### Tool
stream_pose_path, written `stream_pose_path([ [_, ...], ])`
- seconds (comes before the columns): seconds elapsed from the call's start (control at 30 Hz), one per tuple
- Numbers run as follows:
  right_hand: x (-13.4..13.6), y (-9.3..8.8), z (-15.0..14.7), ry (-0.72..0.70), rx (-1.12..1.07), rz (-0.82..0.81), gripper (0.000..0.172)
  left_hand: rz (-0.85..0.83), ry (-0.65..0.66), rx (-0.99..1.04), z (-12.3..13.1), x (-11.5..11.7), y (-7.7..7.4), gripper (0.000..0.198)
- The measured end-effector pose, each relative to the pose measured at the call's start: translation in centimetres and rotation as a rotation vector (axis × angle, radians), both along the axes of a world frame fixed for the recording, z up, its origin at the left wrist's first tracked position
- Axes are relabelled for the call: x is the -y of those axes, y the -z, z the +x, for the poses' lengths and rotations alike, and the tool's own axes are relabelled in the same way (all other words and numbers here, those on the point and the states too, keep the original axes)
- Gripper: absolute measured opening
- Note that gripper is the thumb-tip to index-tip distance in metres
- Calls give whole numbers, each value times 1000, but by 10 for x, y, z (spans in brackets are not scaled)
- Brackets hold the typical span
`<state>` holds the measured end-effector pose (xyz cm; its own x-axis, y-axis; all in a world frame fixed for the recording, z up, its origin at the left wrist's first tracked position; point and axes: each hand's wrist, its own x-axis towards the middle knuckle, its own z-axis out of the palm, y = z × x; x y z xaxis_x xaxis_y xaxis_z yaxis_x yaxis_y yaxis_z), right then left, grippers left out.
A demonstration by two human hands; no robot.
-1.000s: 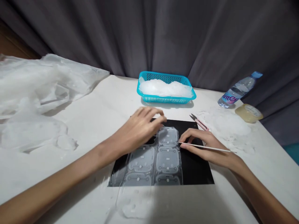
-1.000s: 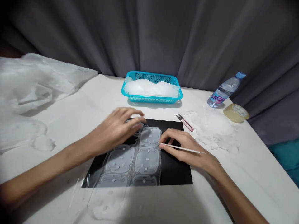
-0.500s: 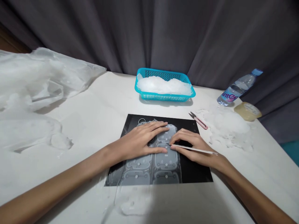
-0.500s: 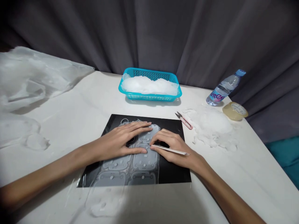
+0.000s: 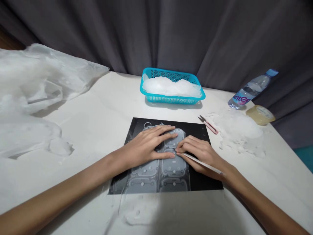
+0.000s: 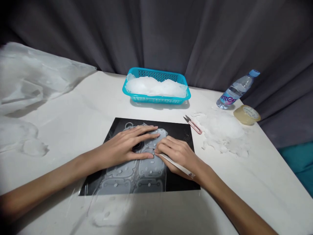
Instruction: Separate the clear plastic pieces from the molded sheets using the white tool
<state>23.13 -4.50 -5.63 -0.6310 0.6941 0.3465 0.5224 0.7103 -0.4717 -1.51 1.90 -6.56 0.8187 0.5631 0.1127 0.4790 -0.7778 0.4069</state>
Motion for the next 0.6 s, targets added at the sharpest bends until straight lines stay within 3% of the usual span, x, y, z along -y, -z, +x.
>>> stream_pose_path([
  [0.13, 3, -4, 2, 27, 92, 27, 15, 30, 19, -8, -2, 2, 2, 70],
  [0.4, 3, 6, 1, 19, 102, 138, 11, -24, -11, -3, -1, 3, -1, 71],
  [0.6, 9, 13, 4, 38, 240, 155, 33, -57, -22, 7, -1, 3, 0, 73],
])
